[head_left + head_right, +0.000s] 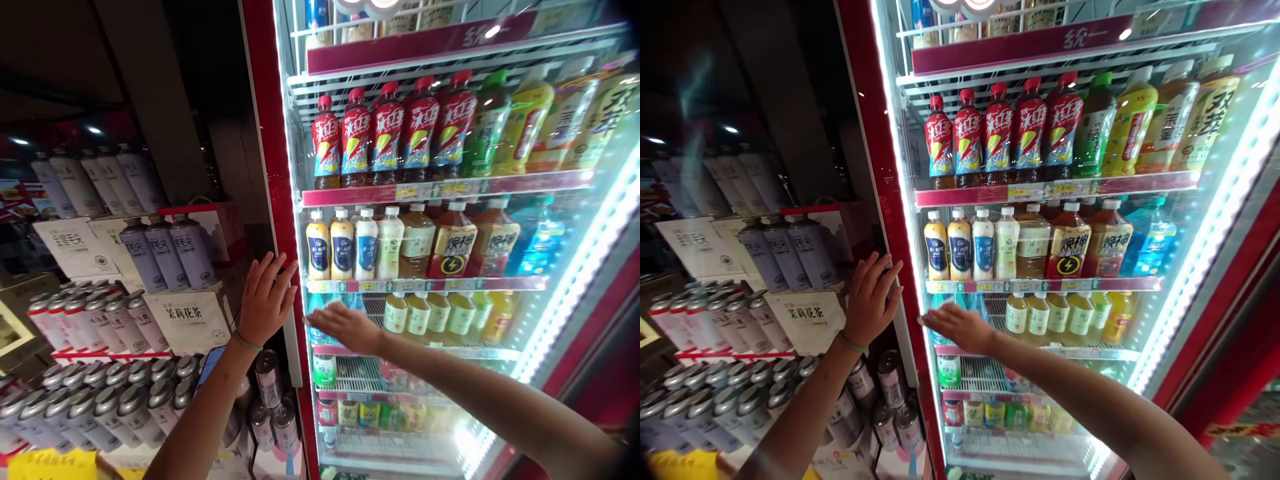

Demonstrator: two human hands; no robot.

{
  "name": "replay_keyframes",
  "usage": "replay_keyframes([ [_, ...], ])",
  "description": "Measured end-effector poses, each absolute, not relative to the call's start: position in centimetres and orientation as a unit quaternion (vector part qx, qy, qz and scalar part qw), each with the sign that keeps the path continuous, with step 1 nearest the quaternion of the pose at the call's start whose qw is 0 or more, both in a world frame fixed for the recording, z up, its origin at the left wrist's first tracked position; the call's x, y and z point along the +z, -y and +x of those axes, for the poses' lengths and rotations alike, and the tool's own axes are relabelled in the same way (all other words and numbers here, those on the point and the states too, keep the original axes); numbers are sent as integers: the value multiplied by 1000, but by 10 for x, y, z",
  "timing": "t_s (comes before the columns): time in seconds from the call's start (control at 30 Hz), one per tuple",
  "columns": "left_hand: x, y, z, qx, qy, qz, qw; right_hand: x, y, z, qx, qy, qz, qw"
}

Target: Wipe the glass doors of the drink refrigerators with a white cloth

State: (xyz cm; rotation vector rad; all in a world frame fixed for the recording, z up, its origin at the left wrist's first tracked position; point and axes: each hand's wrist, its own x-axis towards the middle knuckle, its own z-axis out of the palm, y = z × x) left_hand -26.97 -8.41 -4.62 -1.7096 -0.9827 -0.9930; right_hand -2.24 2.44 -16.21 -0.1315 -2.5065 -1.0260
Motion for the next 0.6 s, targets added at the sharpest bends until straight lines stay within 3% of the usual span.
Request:
replay_keyframes([
  [0.1, -44, 87, -269, -400, 394, -696, 447, -226, -15, -6, -366, 912, 23, 182],
  [0.17, -42, 89, -269, -399, 393, -698, 446, -222, -16, -2, -378, 905, 36, 192],
  [0.23, -40, 89, -268, -398, 392, -697, 448, -178, -23, -6, -396, 893, 13, 212],
  [0.4, -38, 85, -264, -405, 392, -692, 451, 20, -46, -21, -404, 843, -135, 328],
  [0.47, -38, 85, -264, -409, 392, -691, 449, 75, -51, -24, -395, 825, -158, 372],
  [0.53, -40, 85, -264, -410, 397, -689, 447, 89, -50, -27, -384, 822, -165, 388],
  [0.6, -42, 86, -265, -409, 402, -688, 446, 58, -46, -31, -376, 838, -152, 366],
])
